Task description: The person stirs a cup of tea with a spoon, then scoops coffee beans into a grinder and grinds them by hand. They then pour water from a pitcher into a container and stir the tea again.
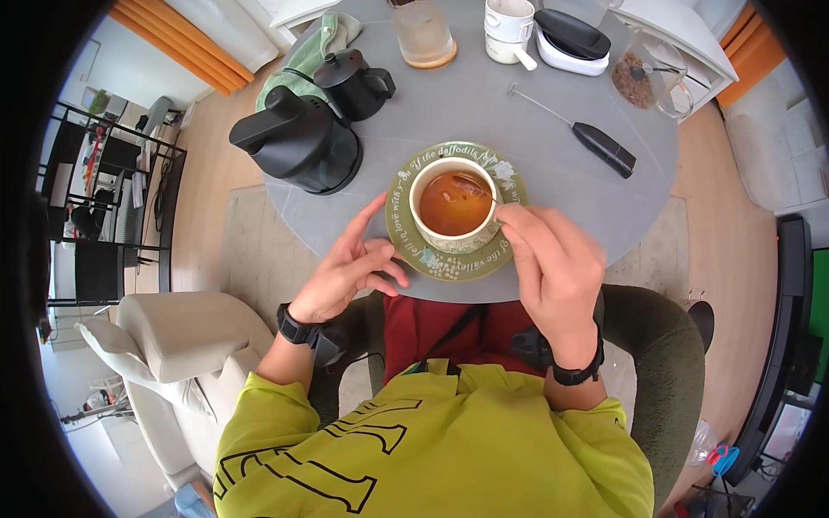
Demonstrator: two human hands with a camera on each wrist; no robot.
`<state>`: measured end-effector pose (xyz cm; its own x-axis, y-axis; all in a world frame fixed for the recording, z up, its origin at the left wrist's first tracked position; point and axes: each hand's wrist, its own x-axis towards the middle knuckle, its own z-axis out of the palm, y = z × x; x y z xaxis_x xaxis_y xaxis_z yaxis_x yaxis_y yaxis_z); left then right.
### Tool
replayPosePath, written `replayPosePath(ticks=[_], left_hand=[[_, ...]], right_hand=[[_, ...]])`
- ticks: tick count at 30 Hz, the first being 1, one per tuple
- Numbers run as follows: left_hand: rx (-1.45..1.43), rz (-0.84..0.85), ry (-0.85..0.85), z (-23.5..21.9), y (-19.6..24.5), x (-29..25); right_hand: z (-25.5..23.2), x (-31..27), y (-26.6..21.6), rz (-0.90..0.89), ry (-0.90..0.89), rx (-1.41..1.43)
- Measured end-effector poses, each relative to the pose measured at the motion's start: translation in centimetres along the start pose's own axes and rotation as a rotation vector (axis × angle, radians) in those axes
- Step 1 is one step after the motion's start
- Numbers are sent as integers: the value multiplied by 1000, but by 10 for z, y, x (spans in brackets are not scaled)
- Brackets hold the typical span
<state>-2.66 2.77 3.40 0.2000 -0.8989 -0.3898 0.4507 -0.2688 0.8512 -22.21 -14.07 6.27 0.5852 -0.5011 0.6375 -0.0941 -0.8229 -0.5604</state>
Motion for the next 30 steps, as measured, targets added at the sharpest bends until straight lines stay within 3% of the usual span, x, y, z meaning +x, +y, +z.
replayPosePath(ticks=[10,14,16,30], left_hand=[[-6,12,1,0,0,0],[-1,11,-1,0,-2,2],[7,9,2,-1,-2,2],[13,16,5,0,-2,1]], right_hand=[[-22,-15,10,191,121,350],[-26,-19,12,210,68,365],[-24,-22,17,173,-63,352],[-23,-23,16,274,-15,415]])
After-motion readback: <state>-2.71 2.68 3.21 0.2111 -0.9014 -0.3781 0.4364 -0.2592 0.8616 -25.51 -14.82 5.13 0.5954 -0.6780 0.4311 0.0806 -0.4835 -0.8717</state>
